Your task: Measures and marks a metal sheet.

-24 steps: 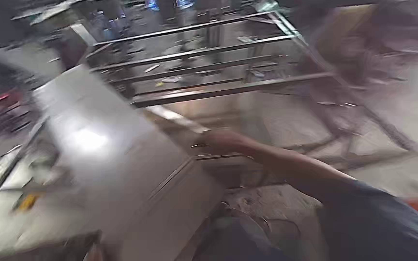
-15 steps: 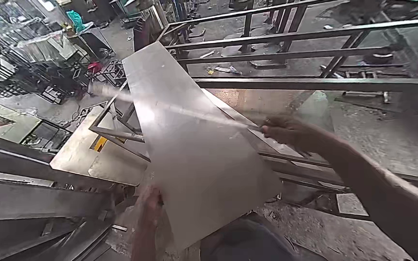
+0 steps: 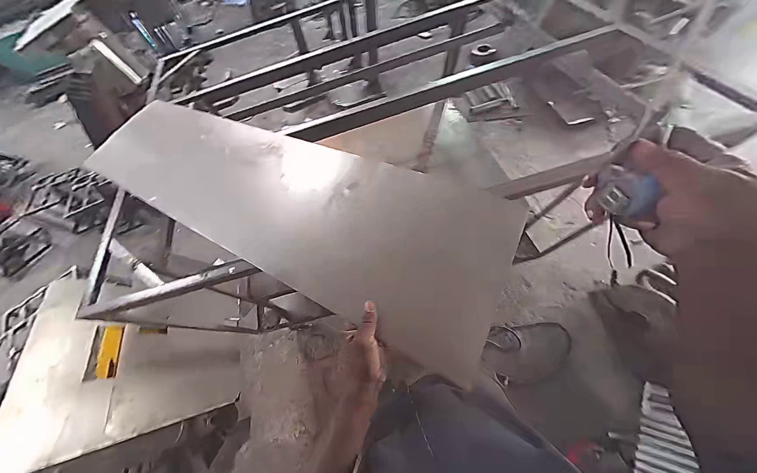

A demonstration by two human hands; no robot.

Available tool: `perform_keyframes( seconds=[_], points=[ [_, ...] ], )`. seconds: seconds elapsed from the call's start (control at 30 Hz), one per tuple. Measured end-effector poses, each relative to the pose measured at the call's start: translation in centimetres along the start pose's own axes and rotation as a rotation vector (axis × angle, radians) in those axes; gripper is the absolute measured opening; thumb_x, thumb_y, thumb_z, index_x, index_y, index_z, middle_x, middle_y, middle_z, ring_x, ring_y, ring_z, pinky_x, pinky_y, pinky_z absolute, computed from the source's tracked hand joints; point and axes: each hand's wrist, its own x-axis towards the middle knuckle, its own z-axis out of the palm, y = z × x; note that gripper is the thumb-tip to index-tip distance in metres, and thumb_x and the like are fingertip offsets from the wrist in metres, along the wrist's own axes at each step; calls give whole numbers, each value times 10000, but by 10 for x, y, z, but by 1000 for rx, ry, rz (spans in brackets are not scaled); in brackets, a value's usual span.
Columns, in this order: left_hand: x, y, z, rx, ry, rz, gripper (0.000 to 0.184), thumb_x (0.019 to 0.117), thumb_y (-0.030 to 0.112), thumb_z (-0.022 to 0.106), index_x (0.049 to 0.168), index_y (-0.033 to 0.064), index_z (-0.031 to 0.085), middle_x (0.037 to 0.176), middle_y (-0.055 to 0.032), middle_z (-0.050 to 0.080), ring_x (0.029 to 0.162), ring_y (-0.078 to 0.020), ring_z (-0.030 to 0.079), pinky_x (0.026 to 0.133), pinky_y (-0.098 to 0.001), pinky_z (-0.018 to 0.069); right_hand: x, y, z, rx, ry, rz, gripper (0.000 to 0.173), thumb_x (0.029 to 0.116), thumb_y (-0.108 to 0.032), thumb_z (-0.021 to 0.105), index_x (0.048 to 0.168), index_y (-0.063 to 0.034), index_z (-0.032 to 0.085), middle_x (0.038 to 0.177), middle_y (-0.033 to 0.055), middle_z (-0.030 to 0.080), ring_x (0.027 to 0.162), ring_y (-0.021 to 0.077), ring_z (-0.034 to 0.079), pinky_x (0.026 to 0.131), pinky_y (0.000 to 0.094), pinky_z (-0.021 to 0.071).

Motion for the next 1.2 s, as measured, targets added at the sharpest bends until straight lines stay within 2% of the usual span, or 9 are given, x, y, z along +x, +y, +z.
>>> perform_keyframes(
  seconds=[0.23,0.4,0.53,0.67,0.73,0.87,0.97,1.07,1.2],
  points=[
    [-28,-49,91,87,-324,-376,319,1030,263,631,1163,-26,615,896,-138,705,711,-178,677,639,-318,589,-131,-7,-78,-102,452,47,239,1108,-314,374,1210,-249,581,977,-79,685,628,31,620,475,199,500],
    [-27,-31,83,451,-909,-577,367,1064,304,566,1177,-38,639,948,-130,749,782,-201,732,710,-373,628,-164,5,-61,118,55,-125,276,1038,-451,539,1184,-242,646,1031,-9,746,848,126,730,688,264,618],
    [-14,28,59,502,-1272,-32,223,1000,136,657,1142,-35,641,923,-81,717,728,-124,690,653,-291,603,-157,6,7,163,23,-157,194,1054,-315,525,1119,-208,673,1034,-38,706,936,112,682,819,282,588],
    [-15,77,68,676,-1194,625,892,913,593,676,1462,-70,442,1417,-220,560,1210,-240,623,939,-400,582,-144,4,78,234,-54,-184,164,1076,-261,501,1134,-198,642,913,-84,657,733,39,629,650,219,568],
    [-18,90,76,736,-1128,799,1095,856,741,628,1496,-109,369,1460,-295,496,1306,-337,562,1030,-456,541,-138,-2,114,268,-68,-222,153,1080,-193,482,1145,-124,602,937,-48,668,775,56,659,704,244,597],
    [4,108,63,802,-972,1031,861,923,614,632,1381,-106,512,1289,-261,623,1180,-311,644,999,-429,552,-133,-8,172,403,-77,-285,109,1054,-78,499,1129,-42,568,966,-21,679,867,70,677,817,264,594],
    [43,136,35,836,-1015,1077,604,1012,440,614,1349,-60,565,1155,-193,672,994,-238,691,837,-385,607,-130,2,210,388,-117,-279,128,1065,-215,552,1161,-162,617,962,-65,674,810,32,655,745,209,585],
    [101,184,-9,962,-984,980,539,1019,311,609,1439,-9,499,1099,-132,682,913,-206,679,791,-405,600,-129,6,252,8,-102,-238,293,1032,-425,577,1185,-179,540,806,-100,552,591,3,499,494,186,450],
    [244,285,-101,1206,-634,920,691,1033,346,598,1560,13,301,1163,-145,652,907,-206,668,805,-429,601,-141,15,286,-273,-60,-201,477,920,-483,718,1204,-129,571,754,-96,547,577,-16,484,495,198,448]
  ],
)
